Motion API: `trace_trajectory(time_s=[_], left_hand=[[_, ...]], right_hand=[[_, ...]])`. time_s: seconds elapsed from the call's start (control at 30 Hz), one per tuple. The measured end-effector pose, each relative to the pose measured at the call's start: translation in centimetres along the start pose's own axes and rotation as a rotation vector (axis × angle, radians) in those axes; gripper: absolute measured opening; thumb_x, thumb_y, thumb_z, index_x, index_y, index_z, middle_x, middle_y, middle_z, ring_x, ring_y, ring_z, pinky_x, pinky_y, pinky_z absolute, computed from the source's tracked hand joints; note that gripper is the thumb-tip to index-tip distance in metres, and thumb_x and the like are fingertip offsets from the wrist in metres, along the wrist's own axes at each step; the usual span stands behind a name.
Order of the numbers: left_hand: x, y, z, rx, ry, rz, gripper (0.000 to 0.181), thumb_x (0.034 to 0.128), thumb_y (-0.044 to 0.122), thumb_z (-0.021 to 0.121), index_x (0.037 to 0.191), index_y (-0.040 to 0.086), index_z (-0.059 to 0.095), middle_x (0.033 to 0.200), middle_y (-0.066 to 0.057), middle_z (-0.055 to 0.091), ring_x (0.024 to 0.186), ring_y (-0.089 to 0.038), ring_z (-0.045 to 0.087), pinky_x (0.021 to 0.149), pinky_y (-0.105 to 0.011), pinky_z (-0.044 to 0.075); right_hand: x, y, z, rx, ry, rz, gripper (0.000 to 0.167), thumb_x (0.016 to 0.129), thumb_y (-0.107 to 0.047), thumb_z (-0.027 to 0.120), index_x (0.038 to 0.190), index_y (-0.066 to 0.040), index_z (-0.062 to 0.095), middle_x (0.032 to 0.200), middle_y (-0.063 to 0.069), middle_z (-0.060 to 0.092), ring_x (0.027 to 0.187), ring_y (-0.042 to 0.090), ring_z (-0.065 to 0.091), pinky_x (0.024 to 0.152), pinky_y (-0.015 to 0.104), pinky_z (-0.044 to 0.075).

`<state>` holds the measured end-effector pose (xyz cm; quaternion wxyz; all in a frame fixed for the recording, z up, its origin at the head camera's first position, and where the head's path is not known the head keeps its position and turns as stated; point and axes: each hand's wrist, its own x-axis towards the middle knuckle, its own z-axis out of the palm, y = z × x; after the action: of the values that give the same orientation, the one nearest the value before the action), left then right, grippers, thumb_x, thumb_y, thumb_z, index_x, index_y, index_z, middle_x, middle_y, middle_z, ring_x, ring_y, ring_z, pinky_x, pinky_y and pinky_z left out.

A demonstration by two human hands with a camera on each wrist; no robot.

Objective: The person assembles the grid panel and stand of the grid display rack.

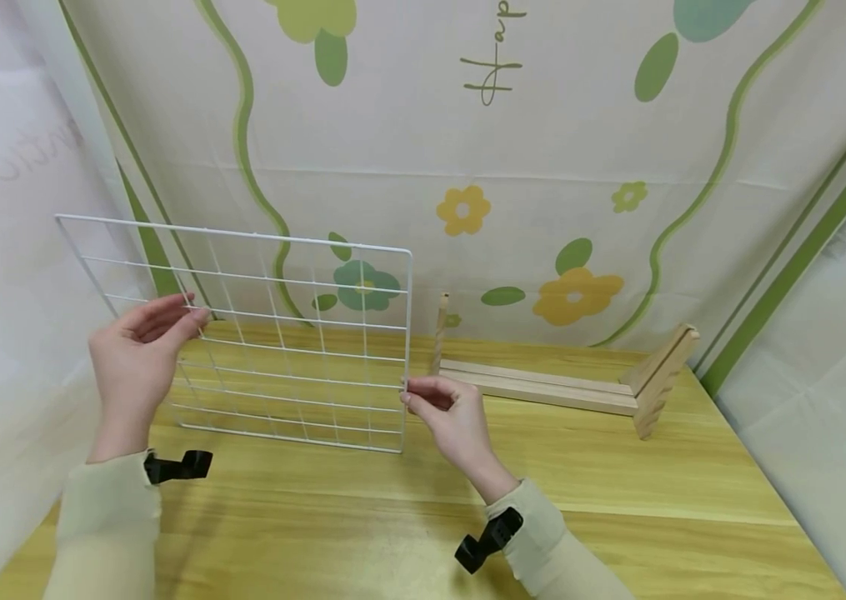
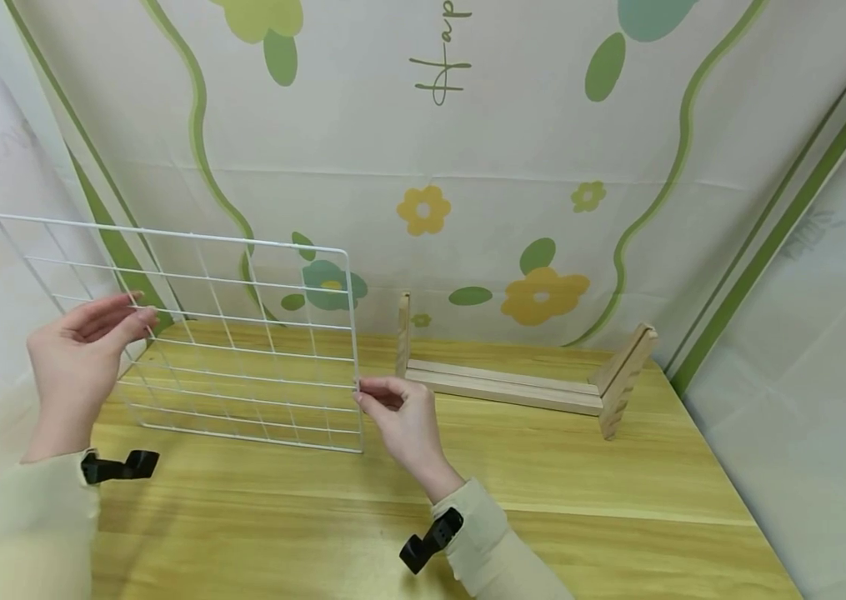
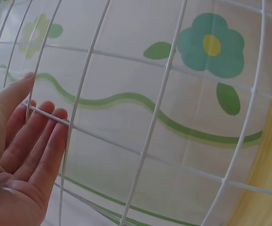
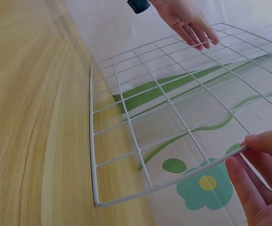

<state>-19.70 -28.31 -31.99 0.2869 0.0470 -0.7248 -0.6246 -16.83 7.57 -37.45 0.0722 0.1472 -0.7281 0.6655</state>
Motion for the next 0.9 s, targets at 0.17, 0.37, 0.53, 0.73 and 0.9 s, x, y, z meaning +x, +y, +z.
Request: trace_trajectory(time_s=[0.17,0.37,0.53,0.73,0.9], left_hand=[[0.6,-0.2,-0.3,-0.111,-0.064,-0.009,0.032,0.0824,0.008,0.087,0.110,-0.001,0.074,0.092,0.002,0.077,0.074,-0.011,0.073,0.069,-0.016,0.057],[1.1,-0.5,-0.5,-0.230,-0.145,0.027,0.026,0.0842,0.001,0.083,0.105,-0.007,0.071,0.090,-0.003,0.076,0.073,-0.014,0.074,0.069,-0.020,0.059],[1.2,-0.7,-0.5,-0.271,-0.173,0.051,0.023,0.0850,-0.001,0.082,0.103,-0.009,0.071,0.089,-0.004,0.076,0.071,-0.015,0.073,0.068,-0.020,0.059],[1.2,-0.8,-0.6,-0.287,-0.163,0.046,0.023,0.0845,-0.001,0.082,0.104,-0.009,0.072,0.089,-0.004,0.077,0.071,-0.014,0.073,0.068,-0.019,0.058],[1.2,-0.9,-0.6,-0.286,-0.149,0.047,0.026,0.0846,0.000,0.082,0.107,-0.010,0.072,0.091,-0.004,0.077,0.072,-0.013,0.073,0.069,-0.019,0.058]], right_hand=[[0.5,2.0,0.0,-0.002,0.018,0.012,0.014,0.090,0.005,0.075,0.104,0.008,0.075,0.102,0.018,0.074,0.088,0.038,0.072,0.079,0.047,0.060],[0.7,3.1,-0.4,0.008,-0.003,-0.003,0.017,0.090,-0.001,0.078,0.106,0.004,0.076,0.100,0.011,0.075,0.088,0.032,0.072,0.078,0.038,0.061],[0.8,3.2,-1.2,-0.027,-0.050,-0.020,0.022,0.090,-0.007,0.080,0.110,0.000,0.076,0.102,0.007,0.076,0.091,0.023,0.073,0.081,0.031,0.060],[0.8,3.5,-2.8,-0.040,-0.071,-0.032,0.028,0.089,-0.009,0.081,0.116,-0.003,0.075,0.107,0.005,0.076,0.097,0.021,0.073,0.084,0.034,0.060],[0.6,3.9,-4.7,-0.055,-0.071,-0.009,0.031,0.090,-0.011,0.081,0.118,0.000,0.074,0.110,0.009,0.075,0.099,0.022,0.072,0.085,0.034,0.059]])
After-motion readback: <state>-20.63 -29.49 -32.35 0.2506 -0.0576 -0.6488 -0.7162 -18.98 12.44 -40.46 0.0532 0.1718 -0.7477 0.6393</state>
